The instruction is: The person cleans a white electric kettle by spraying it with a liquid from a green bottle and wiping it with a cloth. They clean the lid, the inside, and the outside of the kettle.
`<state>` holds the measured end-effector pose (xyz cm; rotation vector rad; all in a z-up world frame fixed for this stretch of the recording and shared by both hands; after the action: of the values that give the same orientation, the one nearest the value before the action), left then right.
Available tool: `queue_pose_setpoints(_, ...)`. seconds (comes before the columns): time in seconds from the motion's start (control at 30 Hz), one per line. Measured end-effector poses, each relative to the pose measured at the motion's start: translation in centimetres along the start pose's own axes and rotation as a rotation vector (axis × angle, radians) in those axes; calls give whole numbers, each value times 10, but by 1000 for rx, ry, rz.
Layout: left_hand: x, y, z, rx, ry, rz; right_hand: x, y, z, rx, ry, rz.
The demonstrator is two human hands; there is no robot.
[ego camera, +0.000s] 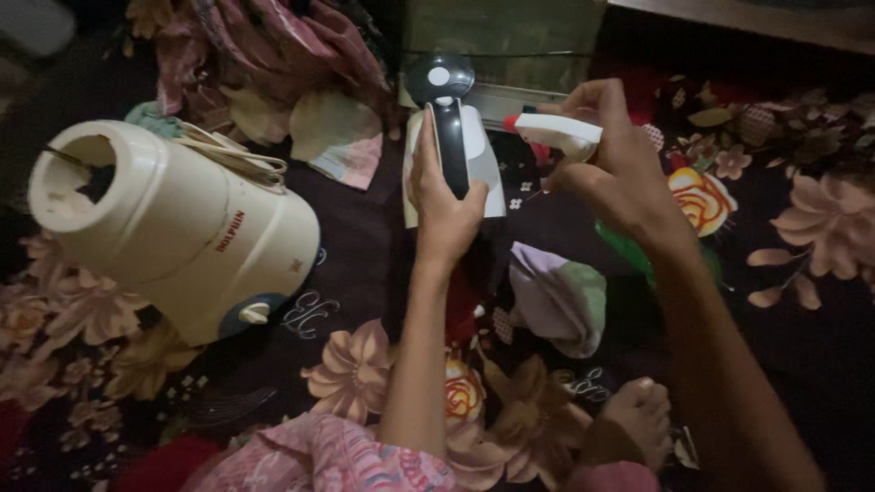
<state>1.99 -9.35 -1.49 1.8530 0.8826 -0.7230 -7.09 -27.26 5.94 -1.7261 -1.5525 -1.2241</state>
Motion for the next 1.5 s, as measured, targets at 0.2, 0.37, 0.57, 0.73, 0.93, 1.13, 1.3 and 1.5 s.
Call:
queue_pose_setpoints(0.2,-8,-1,2,14,41,-30,3,2,6,54,1,-87)
queue_pose_setpoints(0.37,-11,-4,-2,-26,70,23,-6,-1,13,81,-56,-20)
queue_pose_setpoints(0.57,-2,-5,3,-49,42,33,-14,1,30,78,-222,-234)
queue_pose_setpoints(0.73,12,-8,8,-78,27,99,-21,3,26,67,-135,-215)
queue_pose_setpoints(0.93,27,-16,28,-121,53,101,-4,-13,8,142,8,-353)
queue_pose_setpoints(1.13,-7,-21,13,-56,125,43,-3,-10,-5,87,226,-243)
queue_pose_setpoints(1.3,-20,-21,6,-64,73,57,-5,-9,-10,75,168,-225)
queue_pose_setpoints(1.5,-17,-15,5,-57,55,74,2,-8,-9,99,211,-252)
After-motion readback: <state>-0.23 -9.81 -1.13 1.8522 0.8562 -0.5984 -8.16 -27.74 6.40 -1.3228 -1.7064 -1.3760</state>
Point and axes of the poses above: each hand's wrist, its own y-axis towards the middle knuckle, its own z-axis out of the palm, x = y × z, the point moved 6 cm from there along y, towards the middle knuckle, and after that the axes turned 3 degrees about x, right-handed, at the moved point
